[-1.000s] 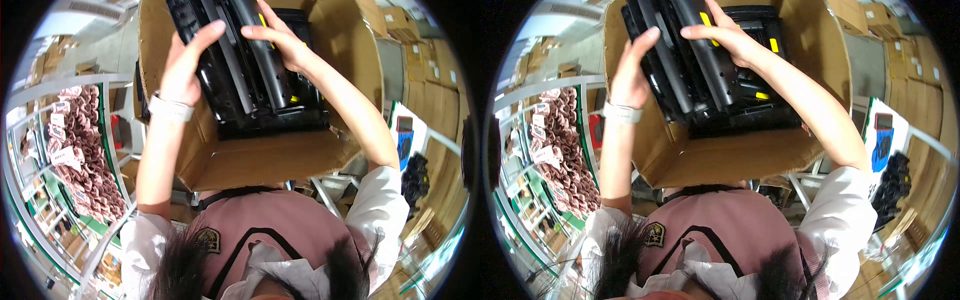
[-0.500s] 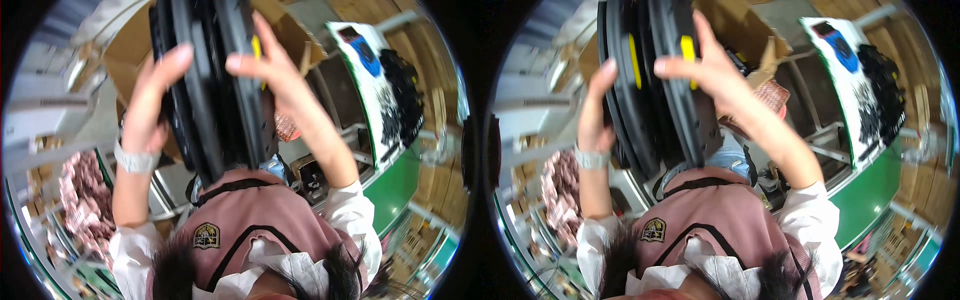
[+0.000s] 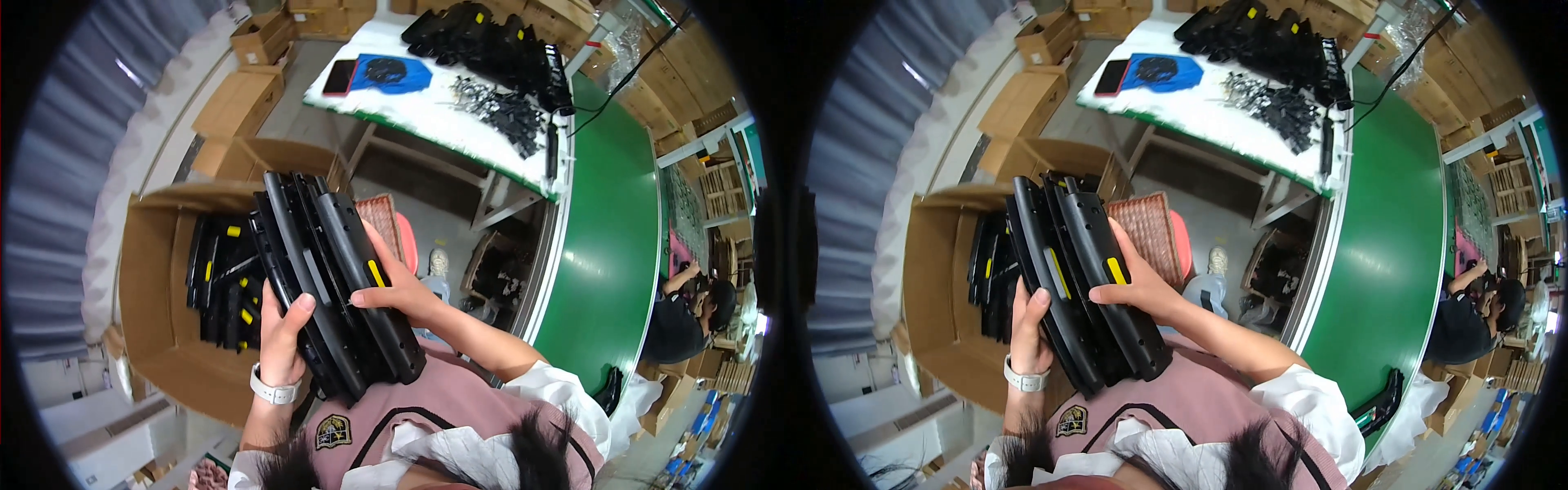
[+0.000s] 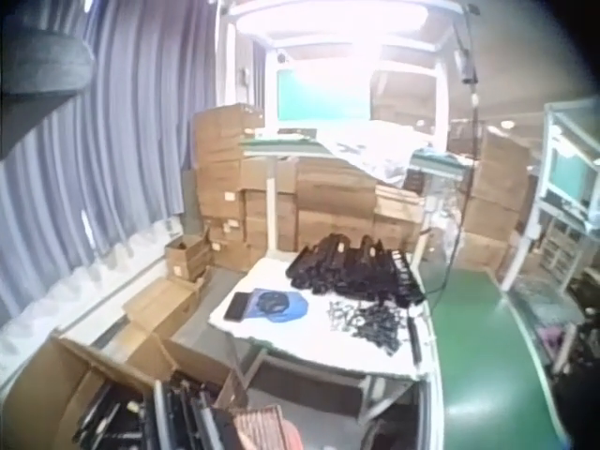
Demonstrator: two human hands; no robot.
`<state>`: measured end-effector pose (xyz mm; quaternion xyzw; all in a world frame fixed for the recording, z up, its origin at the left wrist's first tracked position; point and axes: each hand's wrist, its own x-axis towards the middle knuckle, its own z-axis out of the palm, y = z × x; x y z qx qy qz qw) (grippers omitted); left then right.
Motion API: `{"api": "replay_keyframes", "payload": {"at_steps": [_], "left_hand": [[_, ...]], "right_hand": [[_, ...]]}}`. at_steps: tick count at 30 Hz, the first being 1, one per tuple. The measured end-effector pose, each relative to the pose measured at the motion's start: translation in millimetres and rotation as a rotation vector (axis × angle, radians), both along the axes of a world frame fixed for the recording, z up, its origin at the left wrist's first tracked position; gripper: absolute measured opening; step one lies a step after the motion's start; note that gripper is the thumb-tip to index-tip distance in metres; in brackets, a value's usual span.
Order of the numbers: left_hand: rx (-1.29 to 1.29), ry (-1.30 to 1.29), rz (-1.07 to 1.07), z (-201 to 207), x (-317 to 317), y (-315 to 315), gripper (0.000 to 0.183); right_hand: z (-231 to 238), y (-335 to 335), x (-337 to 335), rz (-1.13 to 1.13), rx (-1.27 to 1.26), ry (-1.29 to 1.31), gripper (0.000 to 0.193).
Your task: Moving toner cartridges from a large cardboard box to a work table and arranging them in rows.
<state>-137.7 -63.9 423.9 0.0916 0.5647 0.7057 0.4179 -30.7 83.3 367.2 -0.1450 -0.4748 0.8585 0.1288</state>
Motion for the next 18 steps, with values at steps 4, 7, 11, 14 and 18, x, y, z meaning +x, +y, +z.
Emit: {"api": "replay_keyframes", "payload": {"at_steps": [4, 7, 11, 14, 18], "left_hand": [[0.005, 0.028, 0.003, -10.8, 3.5, 103.4, 0.067], [0.017, 0.036, 0.068, -22.5, -0.5, 182.8, 0.069], [0.034, 0.044, 0.122, -41.2, 1.3, 290.2, 0.075], [-0.002, 0.007, 0.104, -35.2, 2.9, 355.7, 0.075], [-0.032, 0.027, 0.053, -32.4, 1.4, 417.0, 0.074]], "right_hand": [[-17.6, 100.6, -1.6, -0.025, 0.06, 0.002, 0.107], [-35.6, 178.8, -12.6, 0.002, 0.049, 0.051, 0.107], [-46.0, 293.8, -16.8, 0.057, 0.031, 0.067, 0.108], [-37.5, 356.7, -9.4, 0.028, 0.048, -0.008, 0.11], [-39.8, 410.8, -2.3, -0.039, 0.101, -0.032, 0.109]]}}
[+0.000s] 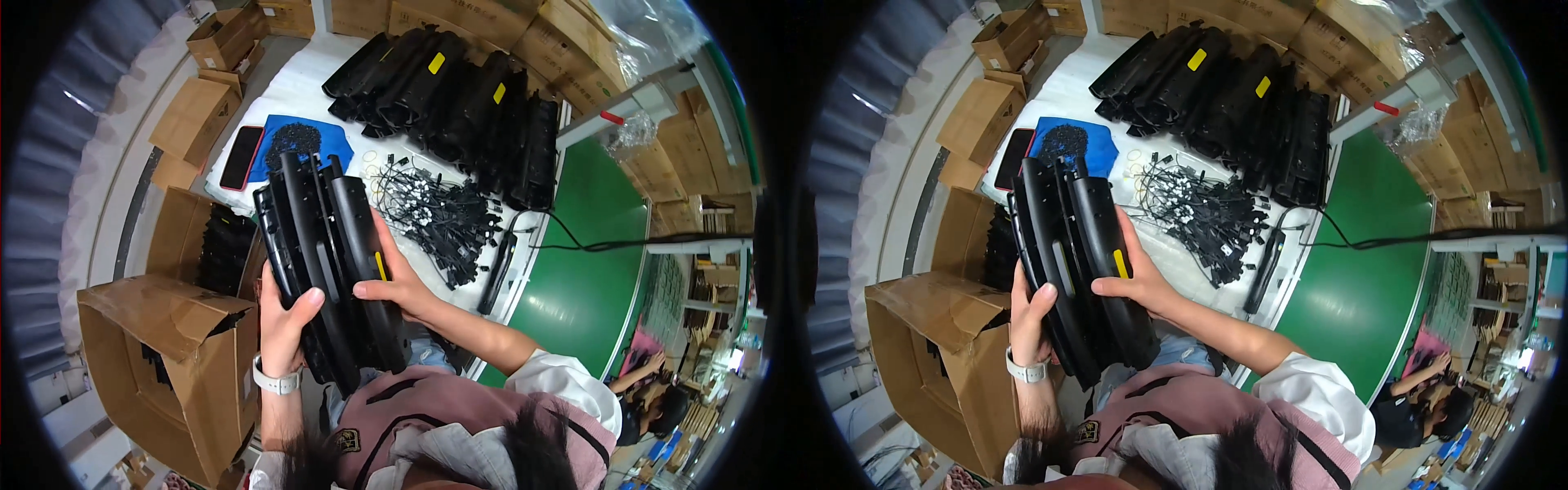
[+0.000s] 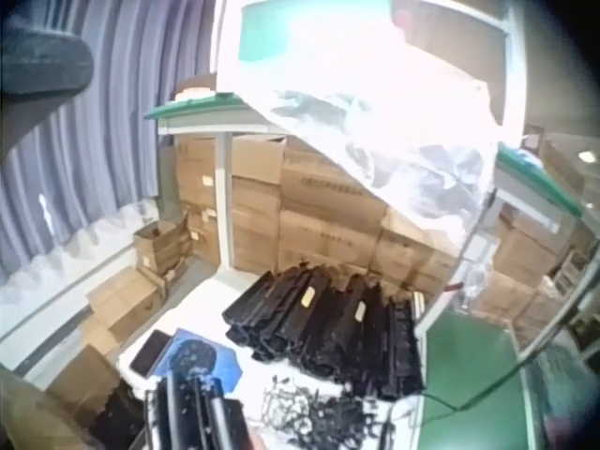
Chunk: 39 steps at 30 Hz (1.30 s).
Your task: Moving toner cartridges from a large cardboard box to a work table and arranging them in rows.
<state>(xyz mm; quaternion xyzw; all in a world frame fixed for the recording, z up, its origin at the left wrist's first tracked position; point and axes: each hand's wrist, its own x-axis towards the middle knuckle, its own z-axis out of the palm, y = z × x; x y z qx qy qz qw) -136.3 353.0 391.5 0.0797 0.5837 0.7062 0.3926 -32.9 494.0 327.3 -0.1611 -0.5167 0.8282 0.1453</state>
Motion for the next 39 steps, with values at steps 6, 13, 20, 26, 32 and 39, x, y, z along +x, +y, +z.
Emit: {"api": "replay_keyframes", "payload": {"at_steps": [6, 13, 20, 26, 32, 39], "left_hand": [[-0.068, 0.063, -0.01, -8.0, -15.5, 35.7, 0.072], [0.054, 0.087, -0.174, -0.7, -92.1, 88.6, 0.064], [0.053, 0.01, -0.399, -10.8, -240.9, 195.5, 0.051], [-0.006, -0.094, -0.508, -64.5, -373.3, 286.4, 0.048], [-0.063, 0.193, -0.671, -150.1, -438.9, 362.6, 0.071], [-0.121, 0.318, -0.825, -148.9, -454.8, 387.2, 0.099]], "right_hand": [[-7.8, 32.7, -13.6, 0.04, -0.246, 0.031, 0.107], [12.0, 70.7, -71.9, -0.131, -0.153, 0.138, 0.101], [18.1, 150.5, -191.1, -0.367, 0.013, 0.162, 0.106], [-9.3, 214.2, -302.4, -0.512, 0.041, 0.053, 0.105], [-79.4, 276.4, -370.3, -0.712, 0.165, -0.259, 0.111], [-88.1, 286.3, -382.9, -0.726, 0.18, -0.444, 0.109]]}}
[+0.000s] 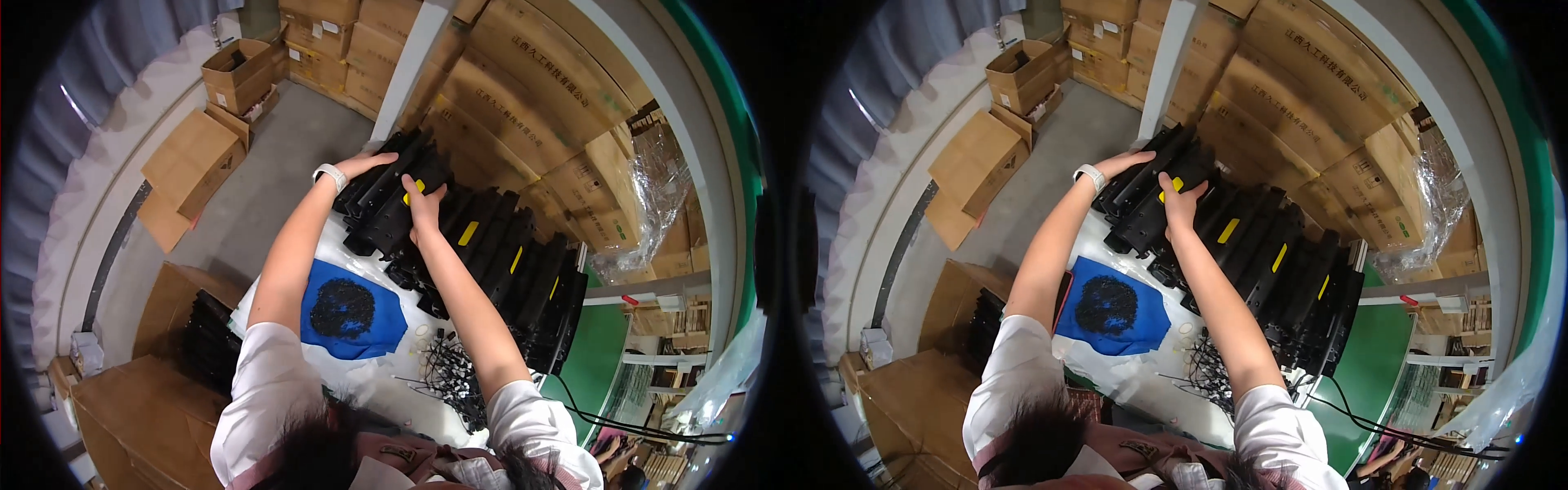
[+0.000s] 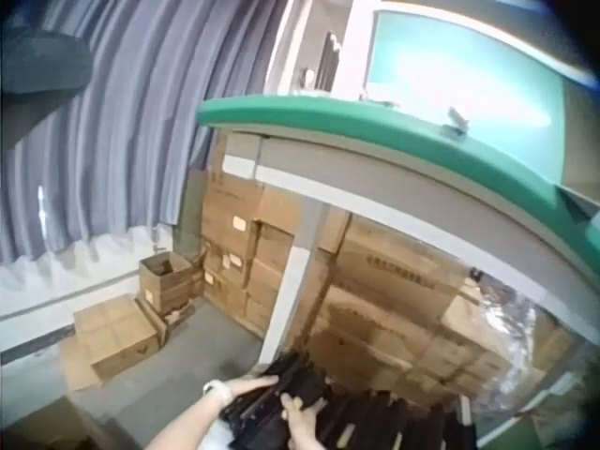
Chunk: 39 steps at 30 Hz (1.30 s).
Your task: Moving toner cartridges from a large cardboard box to a work table and arranging them in rows.
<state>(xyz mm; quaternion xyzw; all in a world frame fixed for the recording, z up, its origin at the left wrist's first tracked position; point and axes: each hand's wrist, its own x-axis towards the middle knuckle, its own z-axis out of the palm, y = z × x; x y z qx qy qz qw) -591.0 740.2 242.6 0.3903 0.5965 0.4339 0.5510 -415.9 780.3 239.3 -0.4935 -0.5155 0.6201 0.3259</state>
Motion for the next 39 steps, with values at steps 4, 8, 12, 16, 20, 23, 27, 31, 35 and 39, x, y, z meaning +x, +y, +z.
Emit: {"api": "replay_keyframes", "payload": {"at_steps": [4, 8, 12, 16, 20, 23, 27, 31, 35, 39], "left_hand": [[0.009, 0.154, 0.021, -6.6, -10.6, -2.6, 0.104], [0.082, 0.24, -0.002, -0.1, -16.7, -6.8, 0.107], [-0.04, 0.157, 0.067, 5.7, -20.7, -11.1, 0.109], [-0.071, 0.193, 0.079, -4.3, -10.5, 3.1, 0.106], [-0.016, 0.214, 0.159, -22.0, -11.2, 10.8, 0.088], [-0.016, 0.237, 0.179, -34.5, -18.9, 8.9, 0.074], [0.046, 0.395, 0.351, -54.1, -25.1, -10.7, 0.058], [0.151, 0.519, 0.729, -20.5, 20.4, -60.9, 0.043], [0.209, 0.576, 0.986, -26.6, 36.9, -159.3, 0.033], [0.253, 0.533, 1.176, -16.4, 94.1, -293.4, 0.027]], "right_hand": [[6.4, -3.6, -0.3, 0.029, 0.058, -0.246, 0.104], [6.4, -16.3, 4.5, 0.057, 0.279, -0.393, 0.091], [11.6, -27.0, 9.7, 0.154, 0.524, -0.489, 0.08], [15.2, -19.5, 21.5, 0.26, 0.544, -0.554, 0.075], [22.0, -24.0, 34.7, 0.348, 0.574, -0.624, 0.074], [27.9, -30.8, 41.6, 0.401, 0.596, -0.654, 0.073], [41.6, -48.3, 52.2, 0.463, 0.667, -0.662, 0.068], [76.7, -84.4, 87.1, 0.593, 0.861, -0.52, 0.057], [91.3, -143.7, 133.7, 0.849, 0.967, -0.397, 0.05], [85.4, -197.8, 207.1, 1.059, 0.886, -0.306, 0.049]]}}
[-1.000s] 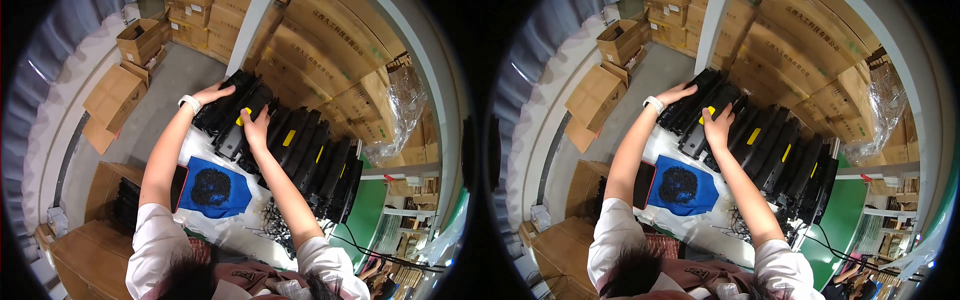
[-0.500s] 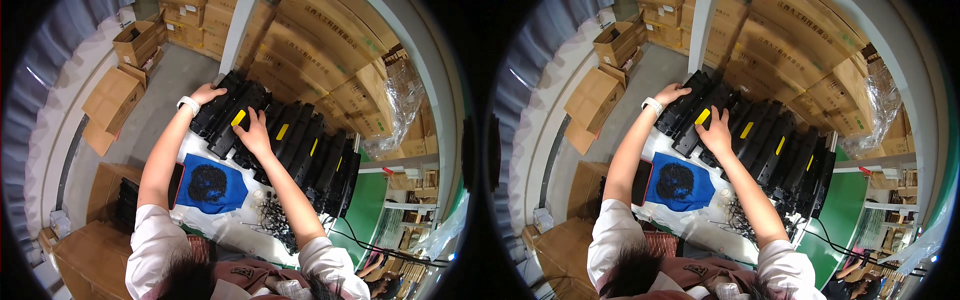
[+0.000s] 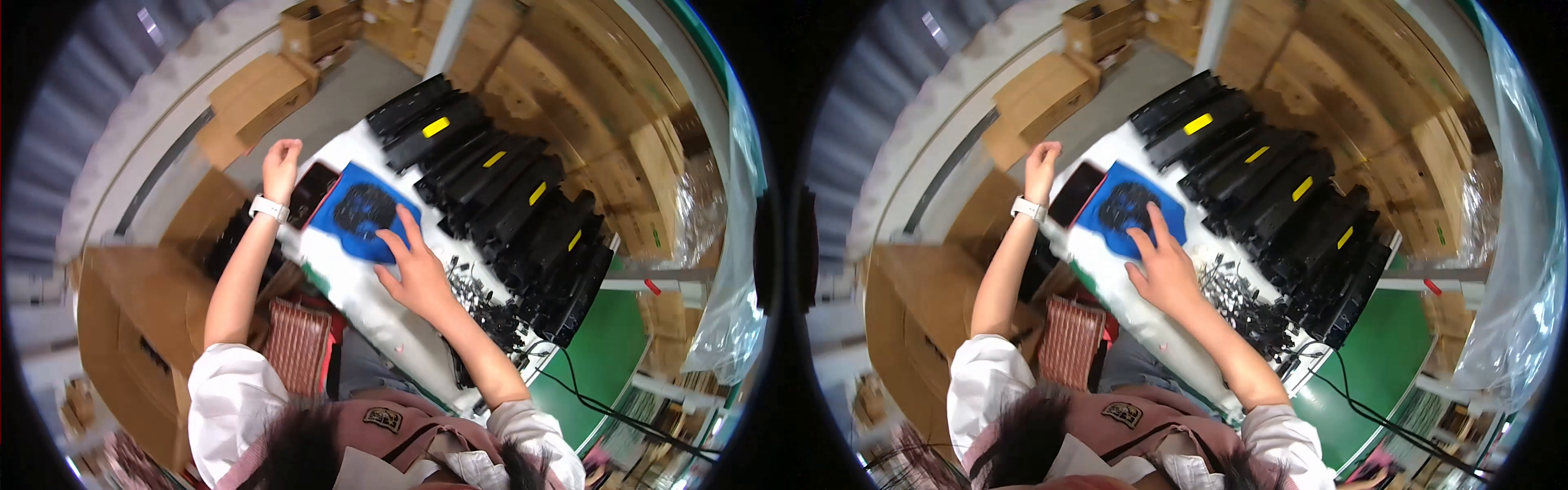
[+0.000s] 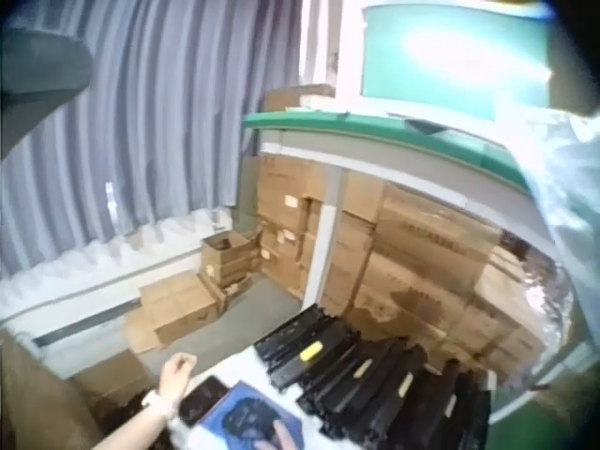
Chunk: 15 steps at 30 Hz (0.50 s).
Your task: Moving toner cartridges from a large cardboard box to a work table and arranging them in rows.
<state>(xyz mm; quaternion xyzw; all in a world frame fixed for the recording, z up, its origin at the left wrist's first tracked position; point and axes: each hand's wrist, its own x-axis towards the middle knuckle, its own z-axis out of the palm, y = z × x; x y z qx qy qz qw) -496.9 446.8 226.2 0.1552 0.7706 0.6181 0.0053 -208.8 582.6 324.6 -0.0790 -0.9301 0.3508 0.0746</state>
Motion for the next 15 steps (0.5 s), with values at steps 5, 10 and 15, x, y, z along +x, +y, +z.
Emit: {"api": "replay_keyframes", "payload": {"at_steps": [5, 10, 15], "left_hand": [[-0.097, 0.106, 0.248, 39.8, 137.1, -147.0, 0.022], [-0.367, 0.24, 0.5, 62.3, 290.0, -288.0, 0.018], [-0.756, 0.481, 0.631, 91.4, 380.7, -368.5, 0.016]], "right_hand": [[-30.6, -36.0, 100.3, 0.079, -0.076, -0.019, 0.047], [-47.6, -81.1, 151.5, 0.144, -0.209, -0.221, 0.046], [-60.3, -110.3, 186.5, 0.273, -0.131, -0.165, 0.045]]}}
